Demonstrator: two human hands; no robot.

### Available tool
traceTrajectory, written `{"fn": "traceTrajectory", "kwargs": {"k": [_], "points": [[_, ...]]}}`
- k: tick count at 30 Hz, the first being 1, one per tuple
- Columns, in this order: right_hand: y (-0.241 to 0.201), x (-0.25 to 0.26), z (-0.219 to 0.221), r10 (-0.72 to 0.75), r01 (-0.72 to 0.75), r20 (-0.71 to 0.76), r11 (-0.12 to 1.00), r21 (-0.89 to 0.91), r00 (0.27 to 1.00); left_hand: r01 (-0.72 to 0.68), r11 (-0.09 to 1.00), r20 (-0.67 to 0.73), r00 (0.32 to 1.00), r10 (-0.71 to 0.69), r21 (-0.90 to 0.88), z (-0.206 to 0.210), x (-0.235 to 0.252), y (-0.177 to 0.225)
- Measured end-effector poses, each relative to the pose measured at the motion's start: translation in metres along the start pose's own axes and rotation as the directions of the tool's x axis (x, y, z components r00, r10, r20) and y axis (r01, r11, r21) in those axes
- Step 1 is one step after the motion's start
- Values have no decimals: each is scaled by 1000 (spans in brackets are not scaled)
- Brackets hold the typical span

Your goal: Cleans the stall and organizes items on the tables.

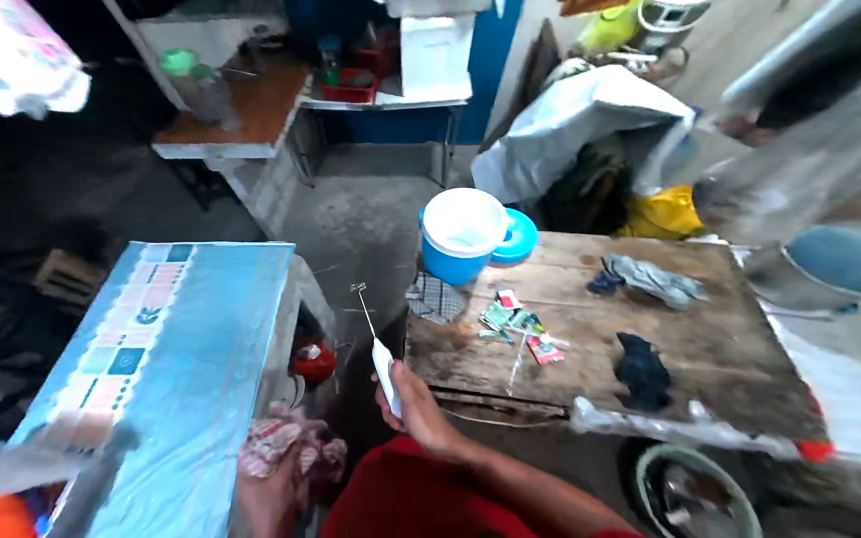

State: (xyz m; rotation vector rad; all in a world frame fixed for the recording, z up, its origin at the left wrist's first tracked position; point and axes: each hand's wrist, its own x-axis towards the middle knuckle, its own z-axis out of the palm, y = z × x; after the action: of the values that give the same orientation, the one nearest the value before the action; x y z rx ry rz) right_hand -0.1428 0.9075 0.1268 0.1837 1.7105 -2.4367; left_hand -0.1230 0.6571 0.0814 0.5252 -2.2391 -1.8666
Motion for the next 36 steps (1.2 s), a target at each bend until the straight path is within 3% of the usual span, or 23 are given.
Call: {"fn": "traceTrajectory", "kwargs": {"k": [4,7,10,13,16,18,20,21,25,28,31,34,36], "points": [[4,-5,-32,109,-113,-78,992,-53,991,-48,999,-192,980,52,22,-22,27,1],[5,-11,-47,150,-161,-122,984,-81,981,-177,984,-268,948,172,7,-43,60,6],[4,-15,-54,136,-149,-103,981,-126,985,-315,949,-340,893,295,-4,-59,97,18],[1,-19,-56,122,-134,-71,971,-200,990,-348,930,-444,820,362,115,-68,135,23],[-3,-23,-60,98,-107,-45,948,-300,994,-246,954,-478,826,298,170,-70,173,0],[-4,-28,-64,99,-109,-46,921,-373,994,6,976,-461,882,98,218,-72,188,-37],[-5,-34,-68,99,-114,-57,890,-441,993,290,906,-419,896,-145,308,-73,189,-73],[-5,-36,-70,103,-121,-63,870,-479,993,338,867,-407,896,-177,367,-69,185,-87],[-1,-44,-77,107,-144,-99,818,-556,989,213,778,-422,903,74,591,-34,137,-109],[3,-46,-79,96,-152,-132,834,-530,987,36,828,-319,931,176,560,6,74,-99],[7,-40,-75,91,-164,-169,855,-493,981,-22,939,16,1000,17,344,51,10,-79],[13,-33,-62,91,-153,-150,861,-485,985,121,990,387,911,-142,78,74,-16,-63],[18,-29,-52,99,-121,-70,854,-506,993,164,985,594,799,-98,-59,75,-19,-39]]}}
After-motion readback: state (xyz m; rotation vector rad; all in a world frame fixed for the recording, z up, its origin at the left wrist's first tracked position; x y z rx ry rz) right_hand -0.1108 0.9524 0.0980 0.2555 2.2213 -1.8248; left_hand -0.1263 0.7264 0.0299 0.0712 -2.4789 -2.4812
